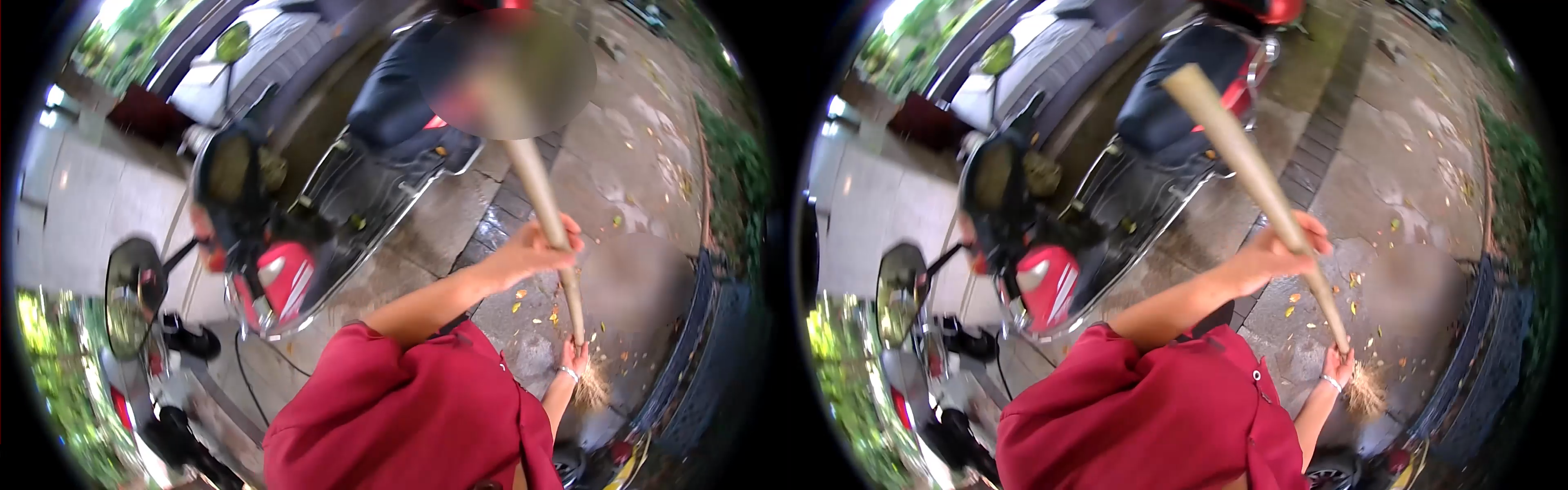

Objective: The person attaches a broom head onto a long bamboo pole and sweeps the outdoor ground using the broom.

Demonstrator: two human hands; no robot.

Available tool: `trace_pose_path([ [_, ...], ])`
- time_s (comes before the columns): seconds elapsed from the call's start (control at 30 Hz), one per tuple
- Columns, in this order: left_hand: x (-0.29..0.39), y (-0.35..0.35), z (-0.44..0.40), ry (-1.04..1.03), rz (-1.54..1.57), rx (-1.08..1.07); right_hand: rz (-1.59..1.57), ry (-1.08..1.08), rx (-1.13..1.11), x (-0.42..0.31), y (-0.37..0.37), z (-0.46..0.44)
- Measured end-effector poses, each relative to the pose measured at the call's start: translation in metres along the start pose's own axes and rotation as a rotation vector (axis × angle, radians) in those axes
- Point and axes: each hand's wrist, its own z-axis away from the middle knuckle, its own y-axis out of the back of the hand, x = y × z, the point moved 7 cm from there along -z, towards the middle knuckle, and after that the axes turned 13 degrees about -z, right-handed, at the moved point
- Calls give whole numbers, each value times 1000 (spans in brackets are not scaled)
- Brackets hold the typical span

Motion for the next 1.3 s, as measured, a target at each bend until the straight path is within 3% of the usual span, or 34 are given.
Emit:
trace_pose_path([
  [0.07,2,-7,40,-61,37,-150,51,27,56,-11,23,13],
  [0.2,-1,-7,99,-63,-7,-128,95,-32,61,-26,29,42],
  [0.27,-9,1,126,34,-139,-145,94,-56,-20,-21,28,60],
  [0.43,-12,49,188,45,-225,-124,62,-134,-3,-28,37,94],
  [0.5,7,82,214,-60,-264,143,29,-76,18,-21,37,116],
  [0.6,25,104,242,-28,-202,240,12,-33,41,-25,54,115],
  [0.67,25,100,251,-25,-220,188,74,30,38,-35,70,106],
  [0.7,25,93,254,-12,-238,158,148,159,9,-40,78,105],
  [0.73,25,86,258,25,-382,106,201,150,20,-31,83,114],
  [0.87,59,31,271,-99,-519,-301,-62,-24,66,21,110,137],
  [0.97,68,9,263,-114,-353,-306,36,100,25,19,134,134],
  [1.0,69,6,257,-195,-462,-356,58,109,-11,22,134,134],
  [1.1,59,-9,242,-24,-304,-355,39,111,9,27,135,141],
  [1.13,56,-15,235,-37,-333,-394,-10,66,87,27,138,142],
  [1.23,51,-40,205,-252,-405,-580,-37,60,31,11,133,118],
  [1.3,35,-53,181,-231,-307,-671,19,131,153,-15,141,100],
])
